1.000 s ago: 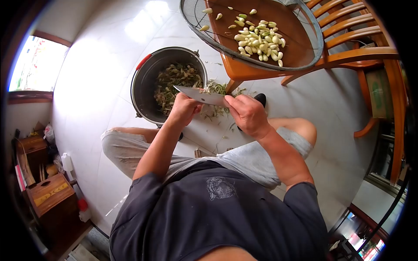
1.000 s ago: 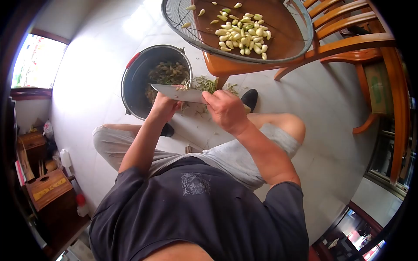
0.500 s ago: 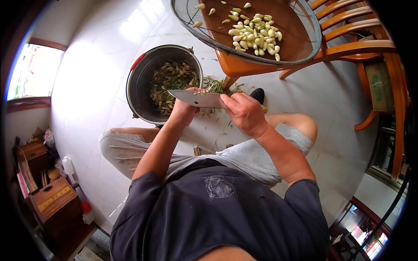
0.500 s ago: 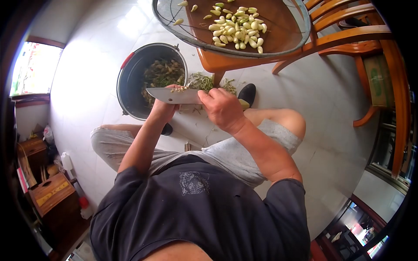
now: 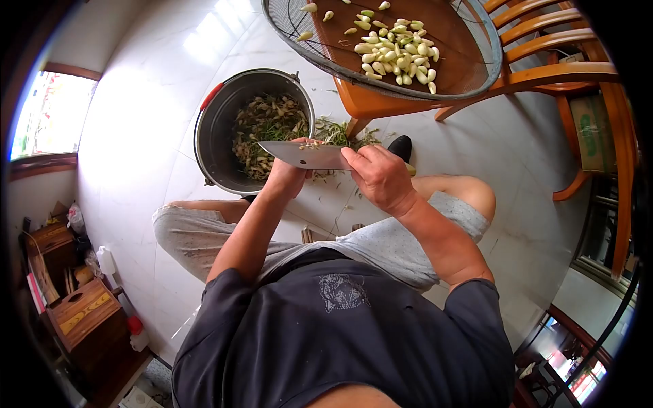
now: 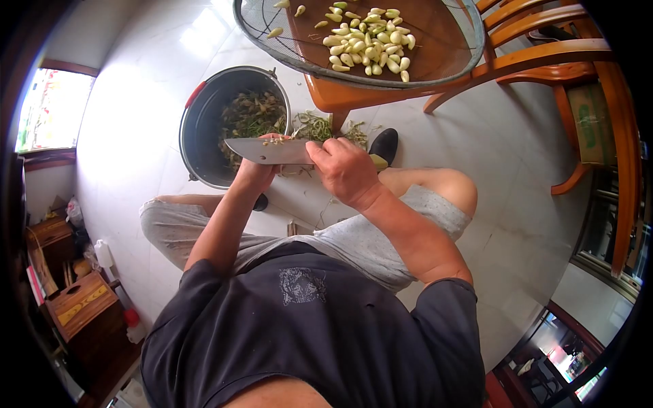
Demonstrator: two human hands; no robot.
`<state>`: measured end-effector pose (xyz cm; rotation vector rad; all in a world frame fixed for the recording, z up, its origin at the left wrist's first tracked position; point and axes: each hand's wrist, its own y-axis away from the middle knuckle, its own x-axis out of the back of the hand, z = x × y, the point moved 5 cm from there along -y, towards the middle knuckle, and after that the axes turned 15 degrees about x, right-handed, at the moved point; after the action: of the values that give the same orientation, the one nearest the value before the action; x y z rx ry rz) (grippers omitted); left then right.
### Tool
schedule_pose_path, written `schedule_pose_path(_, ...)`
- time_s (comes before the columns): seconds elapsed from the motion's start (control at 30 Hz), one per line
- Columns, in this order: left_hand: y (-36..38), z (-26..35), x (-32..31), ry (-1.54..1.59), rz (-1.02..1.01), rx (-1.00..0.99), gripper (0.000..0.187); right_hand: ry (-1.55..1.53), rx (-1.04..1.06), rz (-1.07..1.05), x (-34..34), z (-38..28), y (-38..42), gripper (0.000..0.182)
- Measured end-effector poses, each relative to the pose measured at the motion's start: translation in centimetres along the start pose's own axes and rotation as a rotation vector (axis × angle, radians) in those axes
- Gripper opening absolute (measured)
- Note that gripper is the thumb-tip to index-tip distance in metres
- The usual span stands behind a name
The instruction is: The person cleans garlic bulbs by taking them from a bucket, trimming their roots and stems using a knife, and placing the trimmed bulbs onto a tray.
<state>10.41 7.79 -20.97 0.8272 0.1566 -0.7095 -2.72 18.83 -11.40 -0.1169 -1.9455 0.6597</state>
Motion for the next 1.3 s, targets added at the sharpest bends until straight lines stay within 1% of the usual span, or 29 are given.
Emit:
schedule_pose_path(0.17,0.1,0.0,-0.1,-0.031,0.014,-0.005,0.014,0.002,-0.006,-0.005,0.0,0.1,0.0,0.029)
schedule_pose_path(0.27,0.1,0.1,0.0,-0.087,0.022,0.012,0.014,-0.001,-0.058,-0.02,-0.5,0.4,0.5,0.022)
schedule_pose_path(0.33,0.6,0.7,-0.3,-0.172,-0.003,0.028,0.017,0.066,-0.205,-0.17,-2.5,2.4,2.4,0.015)
schedule_pose_path(0.37,0.8,1.0,-0.4,-0.158,0.0,0.036,0.02,0.101,-0.279,-0.245,-3.1,3.6,3.5,0.012)
schedule_pose_path(0.4,1.1,1.3,-0.5,-0.145,0.003,0.043,0.022,0.083,-0.363,-0.26,-2.7,4.3,3.7,0.009)
schedule_pose_path(0.43,1.2,1.5,-0.5,-0.131,0.007,0.049,0.025,0.066,-0.397,-0.243,-2.4,4.3,3.6,0.01)
schedule_pose_path(0.5,1.3,1.8,-0.4,-0.099,0.011,-0.028,0.025,0.032,-0.46,-0.214,-1.6,4.3,3.3,0.01)
schedule_pose_path(0.6,1.2,1.4,-0.3,-0.083,0.015,-0.097,0.023,-0.041,-0.401,-0.071,-1.6,4.0,2.8,0.011)
schedule_pose_path(0.63,1.2,1.5,-0.3,-0.083,0.015,-0.118,0.023,-0.056,-0.405,-0.06,-1.6,4.1,2.8,0.012)
schedule_pose_path(0.7,1.1,1.7,-0.4,-0.053,0.077,-0.147,0.021,-0.09,-0.408,-0.04,-1.6,4.0,2.5,0.015)
schedule_pose_path(0.73,1.2,1.8,-0.3,-0.037,0.11,-0.16,0.02,-0.146,-0.443,-0.031,-1.7,4.0,2.3,0.015)
schedule_pose_path(0.83,0.7,1.7,0.7,-0.001,0.083,-0.214,0.019,-0.288,-0.523,-0.002,-1.1,3.6,1.7,0.014)
schedule_pose_path(0.93,0.7,1.3,1.1,0.082,0.163,-0.142,0.017,-0.379,-0.549,0.046,-0.4,3.1,1.2,0.013)
schedule_pose_path(1.03,0.5,0.9,1.3,0.086,0.208,-0.123,0.016,-0.438,-0.547,0.092,-0.4,2.8,1.1,0.012)
schedule_pose_path(1.1,0.6,0.9,1.1,0.107,0.211,-0.123,0.016,-0.446,-0.519,0.12,-0.8,2.8,1.3,0.013)
schedule_pose_path(1.23,0.6,0.9,0.5,0.112,0.201,-0.119,0.018,-0.383,-0.465,0.069,-1.3,2.7,1.4,0.016)
schedule_pose_path(1.3,0.4,0.5,0.4,0.136,0.163,-0.101,0.018,-0.33,-0.432,0.057,-1.7,2.6,1.6,0.017)
